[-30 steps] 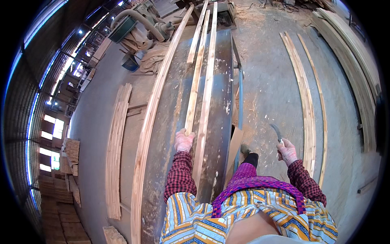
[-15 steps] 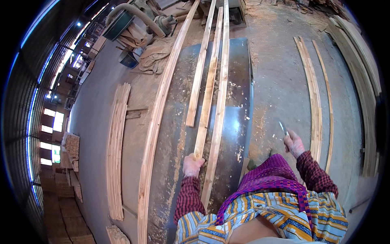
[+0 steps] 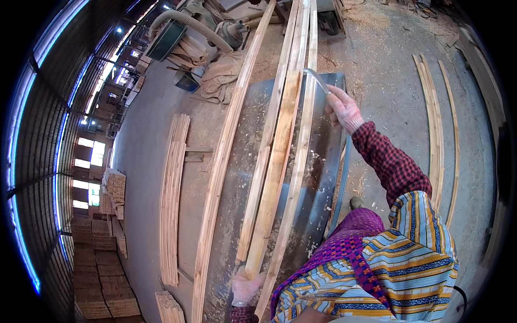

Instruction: The person selects long wood planks from a stack, places them on a metal table, and uses a handheld scraper tool to remove imperfections from the surfaces.

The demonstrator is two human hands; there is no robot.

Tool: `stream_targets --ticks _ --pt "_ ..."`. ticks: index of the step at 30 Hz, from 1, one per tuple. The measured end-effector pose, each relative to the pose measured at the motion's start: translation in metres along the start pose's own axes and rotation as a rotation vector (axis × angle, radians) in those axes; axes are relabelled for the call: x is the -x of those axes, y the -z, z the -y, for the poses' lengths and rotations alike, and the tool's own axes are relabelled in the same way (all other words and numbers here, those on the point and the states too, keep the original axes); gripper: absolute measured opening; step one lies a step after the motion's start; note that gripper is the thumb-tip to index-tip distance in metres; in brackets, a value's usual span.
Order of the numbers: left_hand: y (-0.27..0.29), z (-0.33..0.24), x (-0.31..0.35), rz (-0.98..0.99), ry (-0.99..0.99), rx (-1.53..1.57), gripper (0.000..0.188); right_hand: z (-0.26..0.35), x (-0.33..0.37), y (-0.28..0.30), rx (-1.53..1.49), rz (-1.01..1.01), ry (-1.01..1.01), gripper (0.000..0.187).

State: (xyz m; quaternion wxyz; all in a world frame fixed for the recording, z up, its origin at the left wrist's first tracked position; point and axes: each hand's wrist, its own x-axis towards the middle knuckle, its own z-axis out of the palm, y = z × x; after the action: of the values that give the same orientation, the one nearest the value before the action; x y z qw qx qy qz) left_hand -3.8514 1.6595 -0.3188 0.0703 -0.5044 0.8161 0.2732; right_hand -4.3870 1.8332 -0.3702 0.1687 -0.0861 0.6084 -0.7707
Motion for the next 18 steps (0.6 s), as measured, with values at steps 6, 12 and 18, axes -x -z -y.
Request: stream_targets --ticks 6,12,18 --pt "0.012 -0.055 0.047 -0.048 0.074 0.301 0.034 0.002 -0.028 -0.017 -0.034 -0.096 0.150 0.049" --pt "0.022 -0.057 0.040 -0.099 0.068 0.274 0.033 -0.013 0.067 -0.040 0.662 0.487 0.606 0.054" --pt "0.014 -0.033 0.028 -0.184 -0.021 0.170 0.031 0.031 -0.057 -0.010 0.278 -0.202 0.415 0.053"
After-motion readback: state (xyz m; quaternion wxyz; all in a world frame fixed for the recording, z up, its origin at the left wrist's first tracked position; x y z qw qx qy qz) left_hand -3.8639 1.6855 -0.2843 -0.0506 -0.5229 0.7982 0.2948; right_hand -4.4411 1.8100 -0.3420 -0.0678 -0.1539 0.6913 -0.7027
